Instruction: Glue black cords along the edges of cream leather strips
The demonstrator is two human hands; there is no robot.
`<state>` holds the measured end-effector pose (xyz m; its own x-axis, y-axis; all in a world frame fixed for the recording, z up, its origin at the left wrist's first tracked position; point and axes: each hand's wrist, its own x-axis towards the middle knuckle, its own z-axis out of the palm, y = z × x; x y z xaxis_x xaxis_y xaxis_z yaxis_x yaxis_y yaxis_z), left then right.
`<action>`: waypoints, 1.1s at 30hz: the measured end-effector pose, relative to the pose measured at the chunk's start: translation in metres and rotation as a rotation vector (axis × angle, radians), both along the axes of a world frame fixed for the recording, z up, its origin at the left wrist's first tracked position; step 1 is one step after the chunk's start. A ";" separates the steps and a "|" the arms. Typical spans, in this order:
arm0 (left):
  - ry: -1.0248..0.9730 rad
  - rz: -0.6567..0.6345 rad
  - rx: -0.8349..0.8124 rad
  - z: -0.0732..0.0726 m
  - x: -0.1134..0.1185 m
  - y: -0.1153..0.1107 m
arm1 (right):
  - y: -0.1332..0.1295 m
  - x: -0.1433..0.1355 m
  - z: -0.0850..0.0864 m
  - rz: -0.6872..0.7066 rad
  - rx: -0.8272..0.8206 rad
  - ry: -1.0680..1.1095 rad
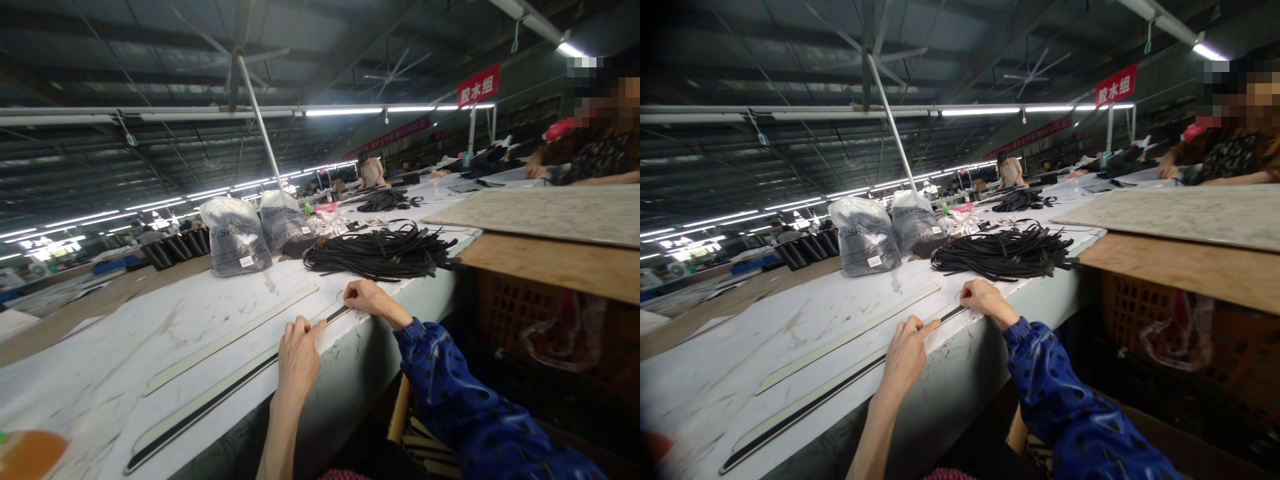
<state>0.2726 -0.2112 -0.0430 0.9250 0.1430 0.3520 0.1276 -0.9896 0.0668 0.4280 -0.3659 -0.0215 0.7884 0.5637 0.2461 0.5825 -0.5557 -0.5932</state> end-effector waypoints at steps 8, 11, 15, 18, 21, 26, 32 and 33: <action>0.025 0.005 -0.010 0.001 0.000 -0.001 | -0.004 0.012 -0.001 -0.003 0.103 0.005; 0.016 0.005 -0.019 0.001 -0.001 -0.003 | -0.019 0.023 0.003 -0.013 0.208 0.054; -0.010 -0.010 -0.046 0.000 0.001 -0.003 | -0.023 0.019 0.009 0.045 0.418 0.069; -0.056 -0.045 -0.112 0.003 -0.005 -0.005 | -0.003 0.002 0.010 0.296 0.292 -0.018; -0.153 -0.120 -0.229 0.007 -0.028 -0.007 | 0.023 -0.015 0.007 0.536 0.100 -0.075; -0.362 -0.047 -0.258 0.003 -0.085 0.026 | 0.046 -0.012 -0.004 0.624 -0.066 -0.165; -0.407 0.597 -0.166 -0.013 -0.159 0.128 | 0.057 0.003 -0.008 0.659 -0.096 -0.138; -0.347 0.651 -0.170 -0.013 -0.168 0.141 | 0.058 0.002 -0.007 0.657 -0.096 -0.140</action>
